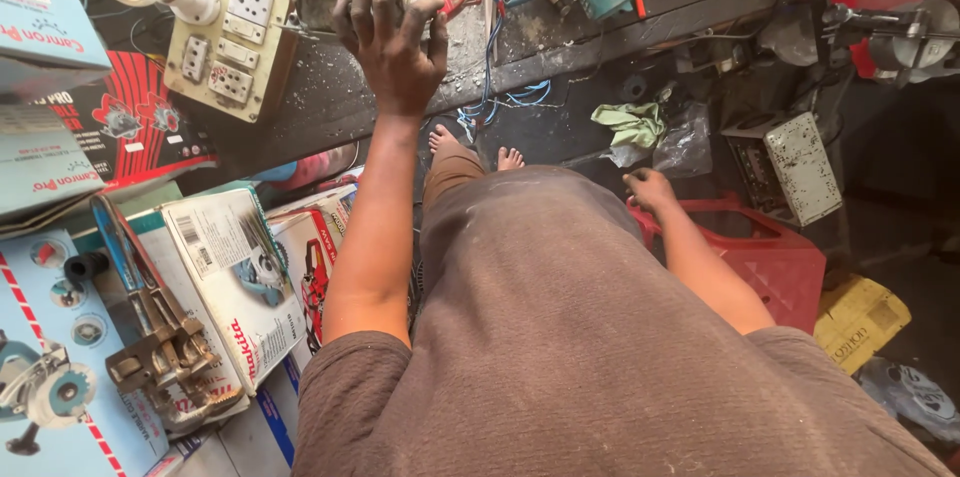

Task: Repairing a motor housing or power tool at a workbench using various tools.

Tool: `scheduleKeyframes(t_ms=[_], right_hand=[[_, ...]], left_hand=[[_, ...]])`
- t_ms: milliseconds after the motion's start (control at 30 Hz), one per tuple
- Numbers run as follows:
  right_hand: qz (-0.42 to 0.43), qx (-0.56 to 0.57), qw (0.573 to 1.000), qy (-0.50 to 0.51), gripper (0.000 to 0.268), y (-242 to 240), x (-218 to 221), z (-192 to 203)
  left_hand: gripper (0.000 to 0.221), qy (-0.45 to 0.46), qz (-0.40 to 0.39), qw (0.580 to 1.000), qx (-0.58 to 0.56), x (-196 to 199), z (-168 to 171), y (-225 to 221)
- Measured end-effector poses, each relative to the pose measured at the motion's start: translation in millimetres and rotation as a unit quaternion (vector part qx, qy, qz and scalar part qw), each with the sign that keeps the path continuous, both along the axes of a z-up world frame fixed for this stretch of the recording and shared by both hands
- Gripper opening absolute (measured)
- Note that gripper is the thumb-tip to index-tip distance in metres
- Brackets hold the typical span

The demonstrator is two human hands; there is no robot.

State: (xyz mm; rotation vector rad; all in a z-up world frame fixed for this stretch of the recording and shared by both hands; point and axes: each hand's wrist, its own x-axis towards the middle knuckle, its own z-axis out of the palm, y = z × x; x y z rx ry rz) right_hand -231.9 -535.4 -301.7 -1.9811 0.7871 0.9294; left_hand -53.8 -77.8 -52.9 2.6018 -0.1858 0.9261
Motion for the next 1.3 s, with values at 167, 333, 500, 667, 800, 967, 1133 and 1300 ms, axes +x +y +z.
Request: scheduleKeyframes(t_ms=[167, 333, 500, 667, 800, 967, 1133, 1300], right_hand=[[-0.007, -0.01, 1.0, 0.004, 0.036, 0, -5, 3], [0.0, -0.012, 1.0, -0.005, 0.036, 5, 6, 7], [0.005, -0.018, 1.0, -0.007, 0.036, 15, 18, 18], [0.006, -0.015, 1.0, -0.001, 0.035, 13, 24, 21], [0.01, -0.01, 1.0, 0.0, 0.036, 9, 26, 21], [0.0, -0.007, 1.0, -0.01, 0.037, 9, 28, 25], [0.003, -0.008, 1.0, -0.004, 0.038, 10, 23, 23], [0.004, -0.019, 1.0, -0.002, 0.037, 13, 21, 33]], left_hand=[[0.003, -0.013, 0.019, 1.0, -0.007, 1, 0, -3], [0.004, -0.041, 0.023, 0.999, -0.004, 5, -3, -5], [0.004, -0.048, 0.025, 0.999, 0.001, 5, -4, -4], [0.005, -0.067, 0.022, 0.997, 0.018, 6, -7, -1], [0.007, -0.063, 0.025, 0.998, 0.019, 6, -7, -1], [0.009, -0.071, 0.026, 0.997, 0.015, 7, -15, -1], [0.009, -0.072, 0.025, 0.997, 0.013, 8, -15, 0], [0.009, -0.076, 0.025, 0.997, 0.011, 10, -15, -2]])
